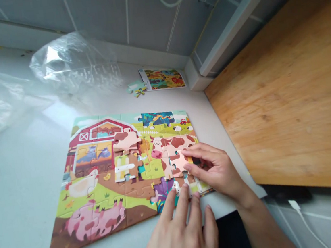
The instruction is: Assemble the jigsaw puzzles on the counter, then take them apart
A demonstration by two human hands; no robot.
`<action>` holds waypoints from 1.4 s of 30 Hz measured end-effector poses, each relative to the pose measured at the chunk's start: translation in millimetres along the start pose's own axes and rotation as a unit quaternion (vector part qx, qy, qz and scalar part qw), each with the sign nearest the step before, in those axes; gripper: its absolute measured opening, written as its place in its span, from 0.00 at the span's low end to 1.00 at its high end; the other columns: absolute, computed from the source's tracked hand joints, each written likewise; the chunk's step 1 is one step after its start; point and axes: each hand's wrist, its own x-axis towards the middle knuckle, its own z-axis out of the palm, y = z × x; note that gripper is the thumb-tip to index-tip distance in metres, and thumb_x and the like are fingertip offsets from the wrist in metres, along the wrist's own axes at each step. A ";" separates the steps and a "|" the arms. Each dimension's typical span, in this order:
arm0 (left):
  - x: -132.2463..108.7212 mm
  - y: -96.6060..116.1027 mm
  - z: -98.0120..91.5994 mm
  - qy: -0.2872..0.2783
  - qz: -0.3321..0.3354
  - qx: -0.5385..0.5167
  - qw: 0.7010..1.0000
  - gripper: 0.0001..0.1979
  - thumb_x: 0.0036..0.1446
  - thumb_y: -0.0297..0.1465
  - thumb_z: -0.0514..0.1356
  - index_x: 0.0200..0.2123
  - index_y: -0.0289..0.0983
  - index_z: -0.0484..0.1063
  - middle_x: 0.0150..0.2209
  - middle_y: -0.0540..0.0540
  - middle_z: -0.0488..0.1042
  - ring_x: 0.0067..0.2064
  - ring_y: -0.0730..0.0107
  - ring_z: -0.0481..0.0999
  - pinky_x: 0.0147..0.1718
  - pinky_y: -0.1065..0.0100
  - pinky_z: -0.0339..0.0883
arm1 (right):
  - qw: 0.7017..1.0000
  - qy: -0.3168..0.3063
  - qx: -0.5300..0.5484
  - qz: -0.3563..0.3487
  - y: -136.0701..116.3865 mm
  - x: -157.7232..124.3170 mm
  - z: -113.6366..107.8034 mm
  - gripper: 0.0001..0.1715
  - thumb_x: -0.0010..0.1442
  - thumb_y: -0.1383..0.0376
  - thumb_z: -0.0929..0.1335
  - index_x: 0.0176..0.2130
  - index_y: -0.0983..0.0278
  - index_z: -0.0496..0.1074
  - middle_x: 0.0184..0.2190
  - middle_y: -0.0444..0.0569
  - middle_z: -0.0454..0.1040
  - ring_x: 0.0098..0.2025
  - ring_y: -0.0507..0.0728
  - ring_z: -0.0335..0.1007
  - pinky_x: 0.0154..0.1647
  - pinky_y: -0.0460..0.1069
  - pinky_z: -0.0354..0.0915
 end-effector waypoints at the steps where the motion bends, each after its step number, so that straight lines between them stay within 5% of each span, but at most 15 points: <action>1: 1.4 1.0 -0.6 0.002 0.001 0.017 1.000 0.27 0.67 0.37 0.58 0.66 0.35 0.68 0.61 0.28 0.73 0.64 0.36 0.72 0.59 0.43 0.66 | 1.000 -0.007 -0.008 -0.007 -0.1 -0.4 -0.2 0.18 0.62 0.63 0.75 0.53 0.57 0.81 0.47 0.51 0.81 0.49 0.59 0.78 0.51 0.52 0.74; 12: 11.8 11.1 -27.4 -0.007 -0.005 0.136 0.991 0.20 0.72 0.41 0.53 0.57 0.36 0.75 0.57 0.36 0.79 0.59 0.45 0.77 0.55 0.50 0.70 | 0.996 -0.007 -0.079 -0.047 -2.5 -4.7 3.5 0.20 0.63 0.65 0.74 0.55 0.58 0.79 0.47 0.51 0.74 0.49 0.58 0.75 0.48 0.50 0.74; 17: 15.6 10.2 -30.3 -0.008 -0.006 0.140 0.990 0.20 0.71 0.42 0.55 0.54 0.35 0.77 0.54 0.37 0.81 0.57 0.44 0.79 0.52 0.50 0.72 | 0.994 -0.009 -0.098 -0.037 -4.6 -5.1 4.1 0.18 0.64 0.64 0.73 0.54 0.59 0.79 0.44 0.50 0.72 0.44 0.56 0.74 0.42 0.49 0.74; 27: 19.5 8.5 -34.8 -0.044 -0.017 0.116 0.992 0.22 0.71 0.45 0.55 0.53 0.35 0.77 0.53 0.37 0.81 0.59 0.45 0.77 0.56 0.50 0.70 | 0.989 -0.029 -0.138 -0.044 -3.4 -4.7 4.6 0.17 0.65 0.61 0.72 0.54 0.60 0.78 0.43 0.51 0.71 0.42 0.57 0.72 0.44 0.51 0.74; 36: 2.0 10.3 -39.9 -0.051 -0.124 0.152 0.979 0.31 0.67 0.48 0.59 0.66 0.36 0.69 0.69 0.33 0.64 0.68 0.40 0.66 0.61 0.45 0.66 | 0.994 -0.042 -0.105 -0.007 -7.5 -4.3 2.9 0.19 0.65 0.61 0.73 0.55 0.59 0.79 0.45 0.51 0.72 0.45 0.57 0.73 0.49 0.51 0.73; 42: 0.8 6.0 -40.8 -0.065 -0.103 0.154 0.981 0.27 0.69 0.41 0.58 0.67 0.36 0.68 0.69 0.34 0.65 0.70 0.43 0.63 0.64 0.46 0.63 | 0.995 -0.044 -0.084 0.031 -10.4 1.0 1.0 0.17 0.63 0.59 0.75 0.52 0.59 0.81 0.43 0.49 0.74 0.44 0.56 0.75 0.47 0.50 0.72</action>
